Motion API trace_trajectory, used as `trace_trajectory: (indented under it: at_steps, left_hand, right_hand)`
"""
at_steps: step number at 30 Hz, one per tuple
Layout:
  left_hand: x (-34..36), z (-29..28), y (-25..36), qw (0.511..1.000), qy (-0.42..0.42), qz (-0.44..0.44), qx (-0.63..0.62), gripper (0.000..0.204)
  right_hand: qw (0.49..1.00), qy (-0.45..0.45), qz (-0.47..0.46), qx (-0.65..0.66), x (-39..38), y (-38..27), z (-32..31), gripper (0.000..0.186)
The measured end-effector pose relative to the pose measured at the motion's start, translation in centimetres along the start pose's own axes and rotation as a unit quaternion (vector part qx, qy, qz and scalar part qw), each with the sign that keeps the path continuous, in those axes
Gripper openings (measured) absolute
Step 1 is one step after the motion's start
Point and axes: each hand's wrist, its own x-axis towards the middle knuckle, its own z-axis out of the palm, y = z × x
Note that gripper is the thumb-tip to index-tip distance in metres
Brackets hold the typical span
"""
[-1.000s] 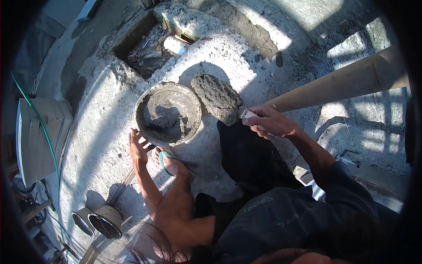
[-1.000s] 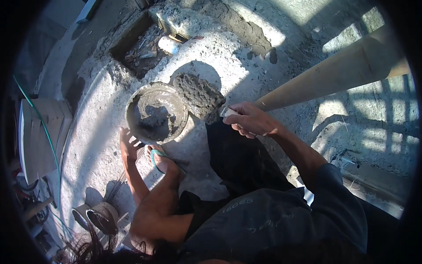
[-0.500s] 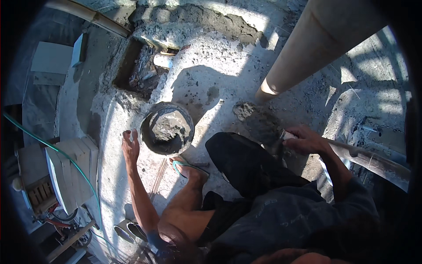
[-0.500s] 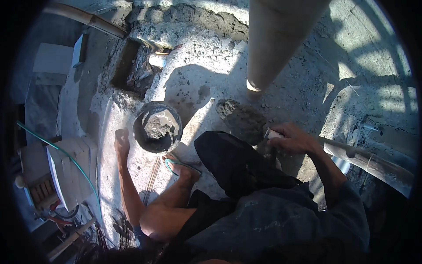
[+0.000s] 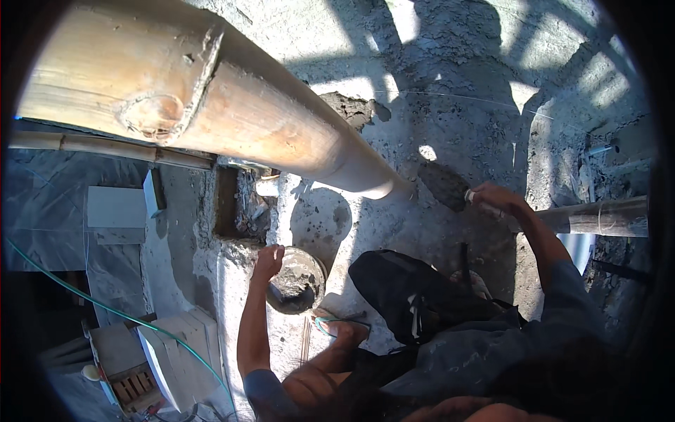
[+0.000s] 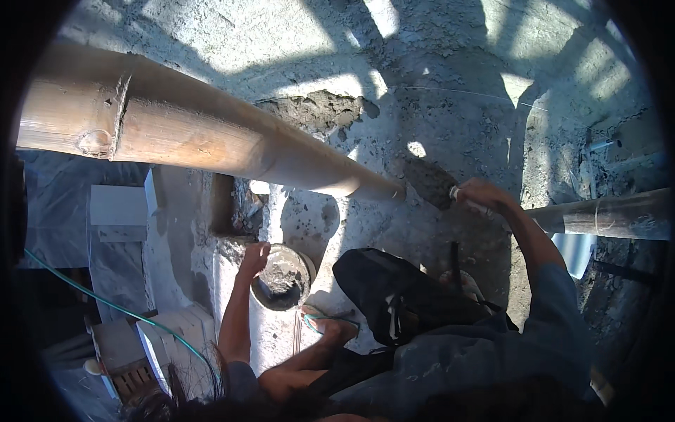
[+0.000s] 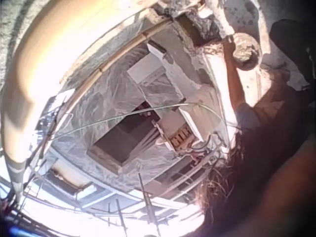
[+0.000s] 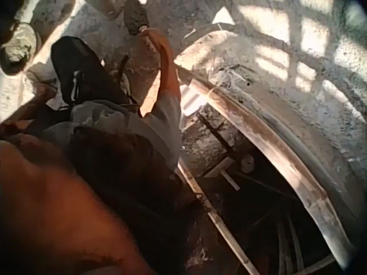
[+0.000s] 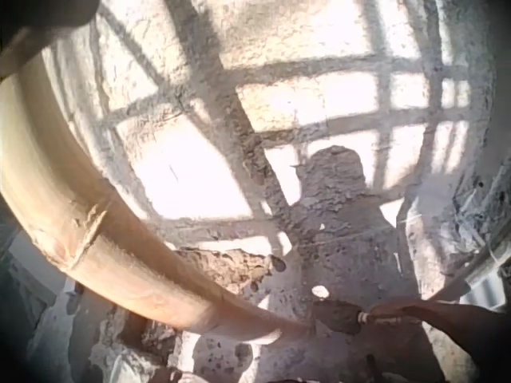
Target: The person applies cement mortar from a bucket onto a rough concrete wall and around a vertical bamboo pole using a hand trowel.
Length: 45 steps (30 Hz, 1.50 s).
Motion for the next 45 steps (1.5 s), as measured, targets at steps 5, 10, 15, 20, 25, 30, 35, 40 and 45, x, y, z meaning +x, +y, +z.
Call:
trace_trajectory:
  at_steps: [5, 10, 15, 20, 25, 30, 35, 40, 45]
  left_hand:
    - [0.4, 0.1, 0.5, 0.993, -0.057, -0.103, 0.002, 0.062]
    - [1.7, -1.0, 3.7, 0.974, -0.106, -0.192, -0.05, 0.063]
    - [3.0, -3.3, 4.4, 0.985, -0.107, -0.138, -0.009, 0.083]
    - [8.4, -1.3, 5.3, 0.988, -0.116, -0.046, 0.085, 0.093]
    - [16.1, 1.2, 15.9, 0.963, -0.081, 0.144, 0.212, 0.085]
    - [24.3, 1.6, 11.9, 0.95, 0.099, 0.24, -0.174, 0.057]
    - [27.0, -0.8, 31.5, 0.963, -0.072, 0.177, 0.192, 0.054]
    - [24.2, -6.3, 35.0, 0.958, 0.035, 0.246, 0.144, 0.049]
    - [17.7, -7.7, 25.4, 0.929, 0.274, 0.124, -0.217, 0.049]
  right_hand:
    - [0.96, 0.175, -0.114, -0.189, 11.8, -5.6, -2.0, 0.028]
    - [0.854, 0.375, -0.215, -0.289, 22.5, -7.8, -1.0, 0.037]
    - [0.8, 0.483, -0.302, -0.187, 21.6, -7.8, 1.4, 0.045]
    - [0.831, 0.465, -0.288, -0.098, 17.2, 0.3, 2.1, 0.051]
    - [0.854, 0.464, -0.232, -0.046, 10.3, 8.8, 2.9, 0.054]
    - [0.878, 0.407, -0.25, 0.024, 8.1, 6.0, 5.6, 0.059]
    - [0.894, 0.392, -0.214, 0.026, 5.2, 8.1, 4.4, 0.059]
    - [0.909, 0.365, -0.195, 0.052, 4.5, 4.4, 4.7, 0.052]
    - [0.903, 0.367, -0.22, 0.038, 3.3, 2.3, 4.8, 0.048]
